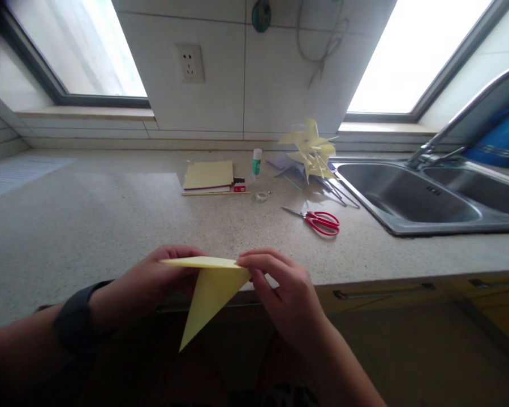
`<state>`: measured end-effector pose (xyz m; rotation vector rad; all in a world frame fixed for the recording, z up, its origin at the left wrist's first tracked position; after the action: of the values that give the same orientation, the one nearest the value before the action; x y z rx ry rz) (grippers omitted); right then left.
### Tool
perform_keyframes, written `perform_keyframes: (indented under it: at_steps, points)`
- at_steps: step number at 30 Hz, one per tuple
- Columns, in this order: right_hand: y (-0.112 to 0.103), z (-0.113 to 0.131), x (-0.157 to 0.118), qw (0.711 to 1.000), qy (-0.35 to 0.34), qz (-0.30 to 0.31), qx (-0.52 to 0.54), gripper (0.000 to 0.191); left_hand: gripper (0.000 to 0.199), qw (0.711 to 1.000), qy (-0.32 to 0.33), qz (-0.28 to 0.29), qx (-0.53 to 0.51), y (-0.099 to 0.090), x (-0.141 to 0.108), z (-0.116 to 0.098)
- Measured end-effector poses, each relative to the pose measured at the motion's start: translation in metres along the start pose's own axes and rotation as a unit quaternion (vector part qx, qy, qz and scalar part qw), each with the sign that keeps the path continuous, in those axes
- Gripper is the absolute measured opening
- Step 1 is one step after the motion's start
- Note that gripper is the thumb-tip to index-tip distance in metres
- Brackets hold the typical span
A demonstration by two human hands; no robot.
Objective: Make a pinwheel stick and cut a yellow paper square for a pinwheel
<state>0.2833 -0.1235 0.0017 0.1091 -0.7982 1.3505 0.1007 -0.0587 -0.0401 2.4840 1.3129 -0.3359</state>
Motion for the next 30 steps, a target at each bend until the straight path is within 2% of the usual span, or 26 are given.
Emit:
perform_keyframes:
  at_steps: [4, 7, 9, 12, 15, 18, 21, 27, 30]
  points:
    - [-0.002, 0.008, 0.004, 0.998, -0.058, 0.001, -0.035, 0.030, 0.030, 1.000, -0.016, -0.008, -0.018, 0.000, 0.000, -0.002]
    - [-0.002, 0.007, 0.002, 0.998, -0.049, -0.008, -0.039, 0.025, 0.031, 1.000, 0.008, 0.008, -0.024, 0.001, 0.001, -0.002]
    - [0.000, 0.001, 0.000, 0.999, -0.009, -0.011, -0.037, 0.019, 0.032, 0.999, 0.028, 0.020, -0.007, 0.001, 0.002, 0.000]
    - [0.004, -0.014, -0.006, 0.996, 0.085, -0.001, -0.002, 0.015, 0.033, 0.998, 0.046, 0.022, 0.038, 0.001, 0.001, 0.002]
    - [0.010, -0.029, -0.009, 0.981, 0.182, 0.019, 0.063, 0.020, 0.033, 0.997, 0.055, 0.017, 0.056, 0.001, -0.001, 0.000]
    - [0.015, -0.035, -0.009, 0.965, 0.228, 0.039, 0.125, 0.022, 0.033, 0.998, 0.048, 0.019, 0.033, 0.001, -0.002, 0.000]
    - [0.011, -0.034, -0.006, 0.972, 0.199, 0.034, 0.122, 0.020, 0.033, 0.999, 0.034, 0.012, 0.010, -0.002, -0.001, 0.002]
    - [0.004, -0.019, -0.005, 0.998, 0.028, 0.046, 0.033, 0.029, 0.030, 0.999, 0.005, -0.030, -0.039, -0.006, 0.002, 0.003]
    - [0.005, -0.012, -0.005, 0.998, -0.022, 0.051, 0.037, 0.037, 0.030, 0.997, -0.020, -0.015, -0.067, -0.001, 0.000, 0.001]
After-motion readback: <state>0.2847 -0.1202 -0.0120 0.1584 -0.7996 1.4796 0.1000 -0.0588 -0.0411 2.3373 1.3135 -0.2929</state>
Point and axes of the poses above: each hand's wrist, its own x-axis towards the middle knuckle, its own y-axis out of the palm, z = x × y, the point moved 7 cm from there along x, towards the middle knuckle, and after that the axes turned 8 degrees about -z, right-handed, at the moved point
